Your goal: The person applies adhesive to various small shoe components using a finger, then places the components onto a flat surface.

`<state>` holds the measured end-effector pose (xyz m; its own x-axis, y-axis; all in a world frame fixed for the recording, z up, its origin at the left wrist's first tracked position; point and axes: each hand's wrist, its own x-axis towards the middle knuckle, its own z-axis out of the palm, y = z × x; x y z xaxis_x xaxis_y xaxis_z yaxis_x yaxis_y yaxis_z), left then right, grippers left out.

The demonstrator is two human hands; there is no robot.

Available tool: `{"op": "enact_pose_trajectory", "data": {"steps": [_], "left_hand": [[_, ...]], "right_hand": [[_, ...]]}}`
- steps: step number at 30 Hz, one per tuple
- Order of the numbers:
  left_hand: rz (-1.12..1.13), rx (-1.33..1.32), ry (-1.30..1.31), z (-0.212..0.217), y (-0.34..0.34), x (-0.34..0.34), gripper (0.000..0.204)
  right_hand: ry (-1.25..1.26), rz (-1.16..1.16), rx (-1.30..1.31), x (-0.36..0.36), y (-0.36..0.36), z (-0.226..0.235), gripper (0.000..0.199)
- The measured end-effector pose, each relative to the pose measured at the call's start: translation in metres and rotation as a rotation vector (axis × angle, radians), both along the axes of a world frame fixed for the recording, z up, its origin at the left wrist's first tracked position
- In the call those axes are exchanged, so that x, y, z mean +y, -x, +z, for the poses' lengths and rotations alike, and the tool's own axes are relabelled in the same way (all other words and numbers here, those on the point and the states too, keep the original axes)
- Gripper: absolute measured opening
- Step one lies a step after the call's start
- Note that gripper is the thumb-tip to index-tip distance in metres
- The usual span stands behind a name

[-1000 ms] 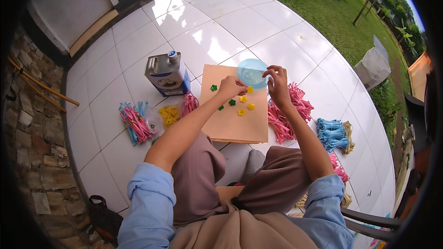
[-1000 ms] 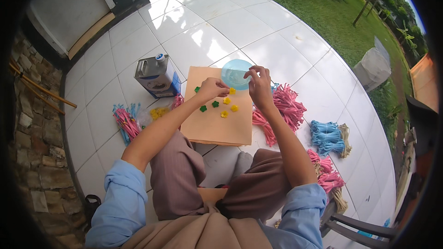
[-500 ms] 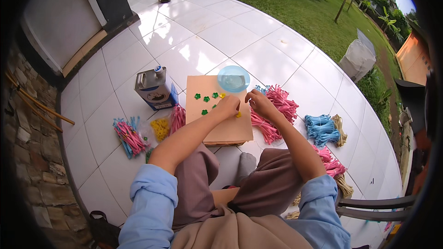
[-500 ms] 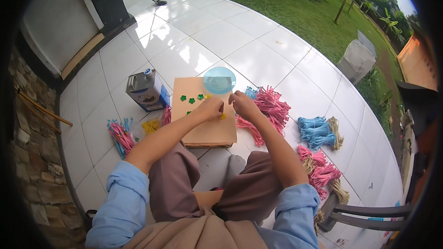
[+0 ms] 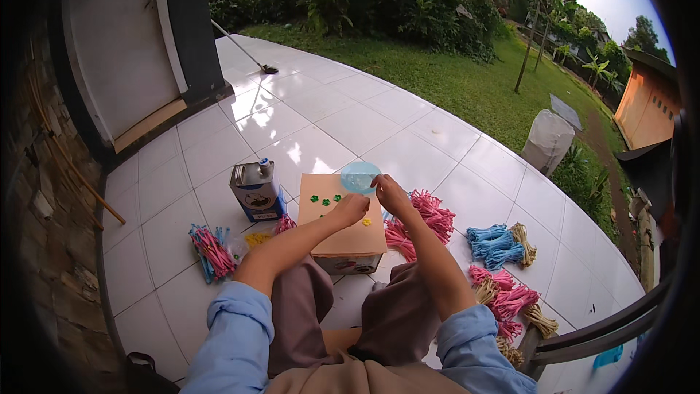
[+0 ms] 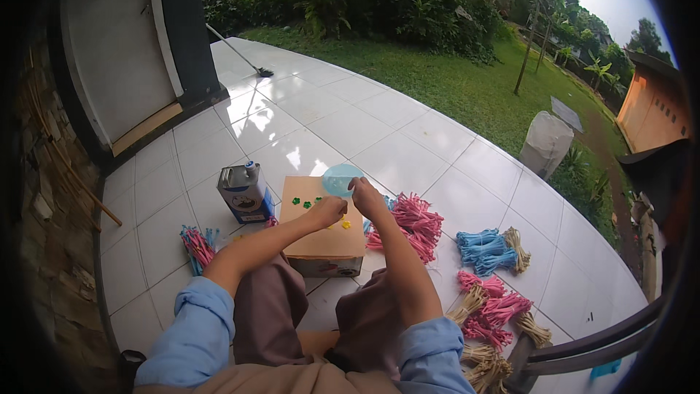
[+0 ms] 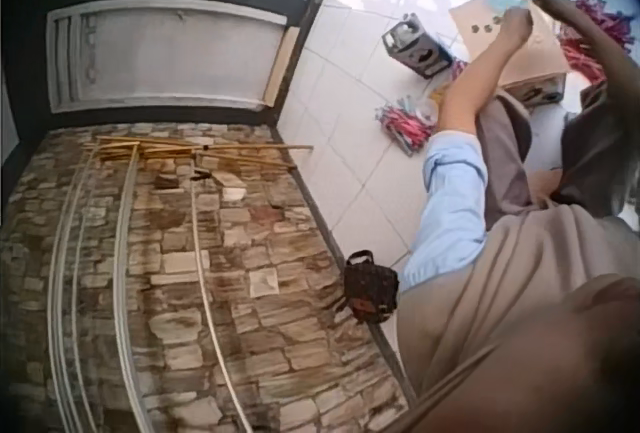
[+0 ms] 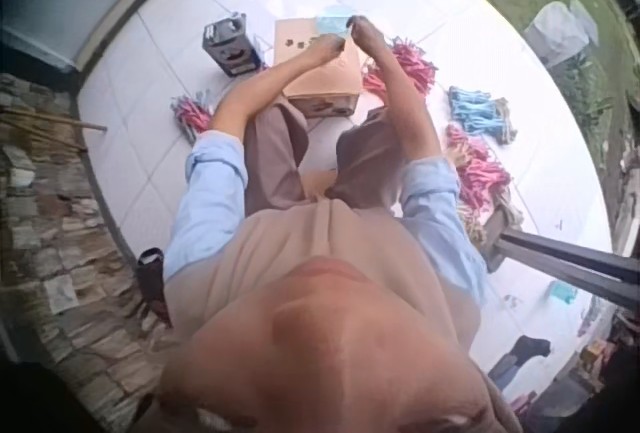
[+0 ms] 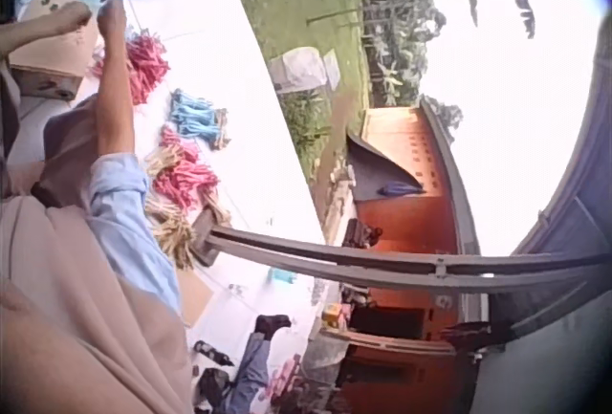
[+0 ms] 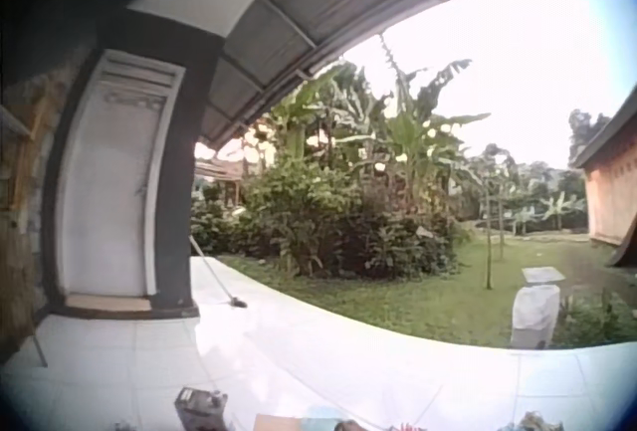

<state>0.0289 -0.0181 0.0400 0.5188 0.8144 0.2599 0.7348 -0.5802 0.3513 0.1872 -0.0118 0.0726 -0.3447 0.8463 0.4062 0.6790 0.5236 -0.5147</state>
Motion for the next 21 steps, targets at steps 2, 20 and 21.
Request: {"op": "enact_pose_trajectory", "data": {"steps": [2, 20, 21], "left_hand": [[0.101, -0.029, 0.039, 0.020, 0.001, -0.012, 0.012], [0.861, -1.001, 0.376, -0.096, 0.251, -0.149, 0.019], [0.898, -1.005, 0.414, -0.111, 0.251, -0.164, 0.019]], "right_hand": [[-0.070, -0.011, 0.232, 0.012, -0.002, -0.001, 0.022], [0.615, 0.363, 0.552, -0.111, 0.260, -0.104, 0.031], [0.689, 0.338, 0.530, -0.118, 0.265, -0.114, 0.033]]}}
